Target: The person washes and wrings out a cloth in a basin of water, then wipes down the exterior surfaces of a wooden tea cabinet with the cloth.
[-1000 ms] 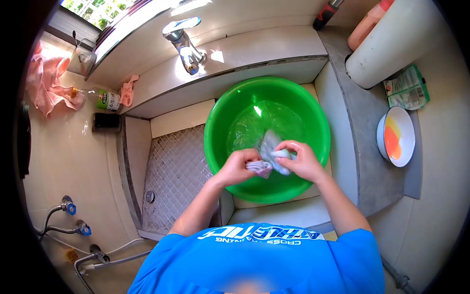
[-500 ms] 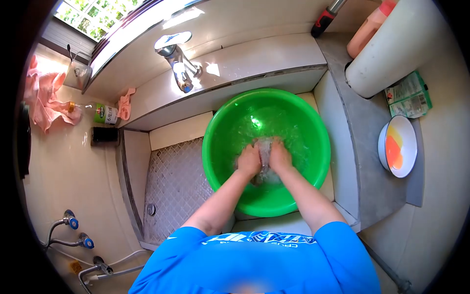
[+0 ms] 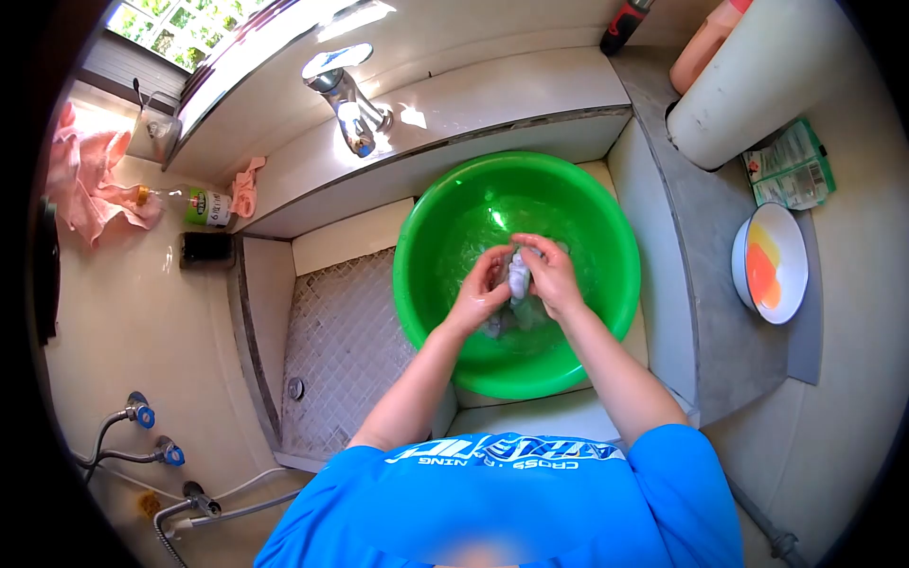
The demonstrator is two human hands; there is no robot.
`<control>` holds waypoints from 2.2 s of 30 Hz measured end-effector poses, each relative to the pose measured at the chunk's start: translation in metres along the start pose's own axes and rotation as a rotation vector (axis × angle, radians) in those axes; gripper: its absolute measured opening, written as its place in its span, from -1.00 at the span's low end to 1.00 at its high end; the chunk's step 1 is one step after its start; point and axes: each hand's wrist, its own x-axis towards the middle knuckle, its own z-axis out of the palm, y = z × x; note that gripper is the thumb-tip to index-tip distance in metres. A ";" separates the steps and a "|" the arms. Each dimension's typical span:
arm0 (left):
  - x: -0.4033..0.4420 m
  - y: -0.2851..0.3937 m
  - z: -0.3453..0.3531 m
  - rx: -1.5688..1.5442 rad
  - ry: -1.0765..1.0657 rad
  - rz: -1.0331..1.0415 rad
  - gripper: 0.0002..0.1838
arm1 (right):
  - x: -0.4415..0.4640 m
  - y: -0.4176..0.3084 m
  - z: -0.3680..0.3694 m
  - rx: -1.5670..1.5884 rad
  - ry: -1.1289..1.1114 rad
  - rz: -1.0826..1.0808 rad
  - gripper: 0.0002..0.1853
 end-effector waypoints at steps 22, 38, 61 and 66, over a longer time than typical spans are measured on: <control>-0.005 0.099 -0.027 0.503 -0.055 0.073 -0.74 | -0.035 -0.035 -0.036 -0.384 -0.171 -0.108 -0.82; 0.028 -0.036 -0.005 1.110 0.322 -0.138 -0.49 | 0.055 0.039 -0.027 -1.333 0.510 -0.273 -0.46; 0.002 0.009 -0.015 0.489 0.327 -0.254 -0.59 | 0.024 0.045 -0.058 -1.179 0.384 -0.095 -0.38; -0.044 0.095 0.030 0.584 0.020 0.181 -0.71 | -0.021 0.030 -0.028 0.193 -0.339 0.688 -0.19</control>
